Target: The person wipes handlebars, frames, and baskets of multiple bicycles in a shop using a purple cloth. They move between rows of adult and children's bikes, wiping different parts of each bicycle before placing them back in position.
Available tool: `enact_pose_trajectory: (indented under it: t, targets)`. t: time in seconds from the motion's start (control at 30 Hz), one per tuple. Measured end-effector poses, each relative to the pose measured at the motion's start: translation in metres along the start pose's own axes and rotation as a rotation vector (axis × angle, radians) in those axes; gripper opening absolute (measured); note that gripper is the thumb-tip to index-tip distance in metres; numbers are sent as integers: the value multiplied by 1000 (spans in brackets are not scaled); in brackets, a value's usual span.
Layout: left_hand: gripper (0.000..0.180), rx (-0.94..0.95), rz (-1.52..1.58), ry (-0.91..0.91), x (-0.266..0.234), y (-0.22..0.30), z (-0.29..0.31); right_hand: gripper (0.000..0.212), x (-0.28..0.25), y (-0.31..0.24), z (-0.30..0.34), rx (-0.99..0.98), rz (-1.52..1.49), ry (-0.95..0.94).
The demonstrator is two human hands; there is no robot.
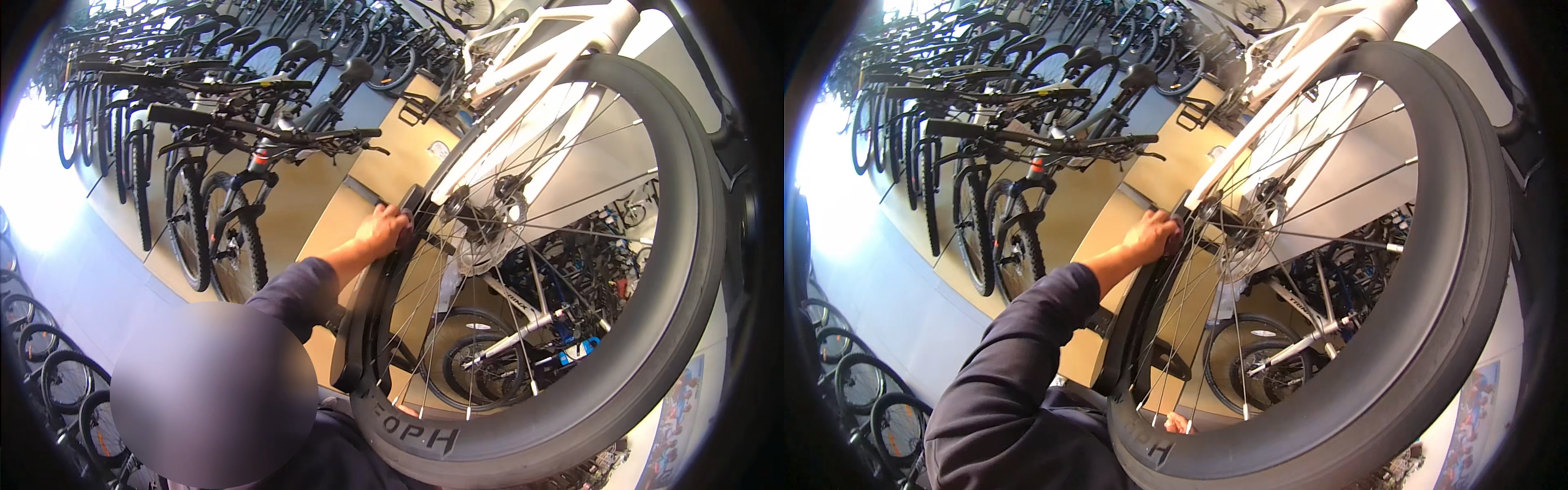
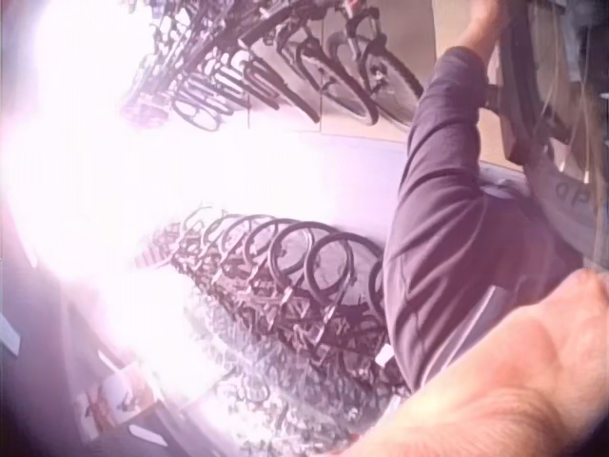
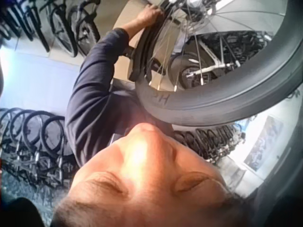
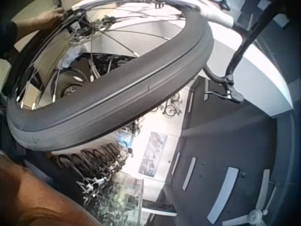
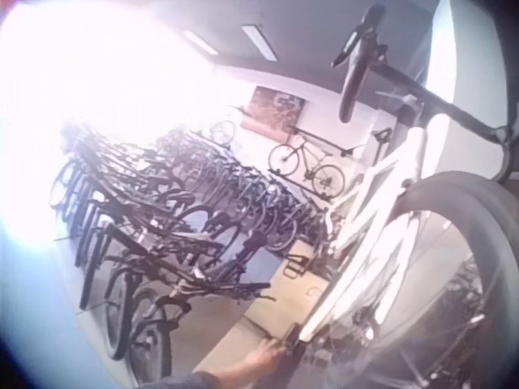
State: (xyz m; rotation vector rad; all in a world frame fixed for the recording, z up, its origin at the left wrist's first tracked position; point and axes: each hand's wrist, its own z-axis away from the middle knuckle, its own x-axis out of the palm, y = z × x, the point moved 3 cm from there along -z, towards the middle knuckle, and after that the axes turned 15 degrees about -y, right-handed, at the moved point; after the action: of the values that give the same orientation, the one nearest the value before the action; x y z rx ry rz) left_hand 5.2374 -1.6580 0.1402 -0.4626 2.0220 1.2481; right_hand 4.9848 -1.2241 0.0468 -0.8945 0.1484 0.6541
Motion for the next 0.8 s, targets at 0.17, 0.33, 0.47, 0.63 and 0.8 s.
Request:
enact_pose_trajectory:
  t: [0.17,0.33,0.47,0.63,0.8]
  targets:
    - [28,-3,-58,209,-25,-6,-84,44,11,44,21,156,-73,-28]
    - [23,-154,17,317,-34,-28,-71,47,30,94,34,248,-167,-47]
    - [31,-213,-373,162,22,-117,-8,48,38,109,16,225,-193,-86]
    - [40,-290,-409,-524,31,-87,45,44,37,40,5,156,-90,-109]
    - [37,113,-543,-576,-18,-72,68,40,36,18,-1,119,-38,-153]
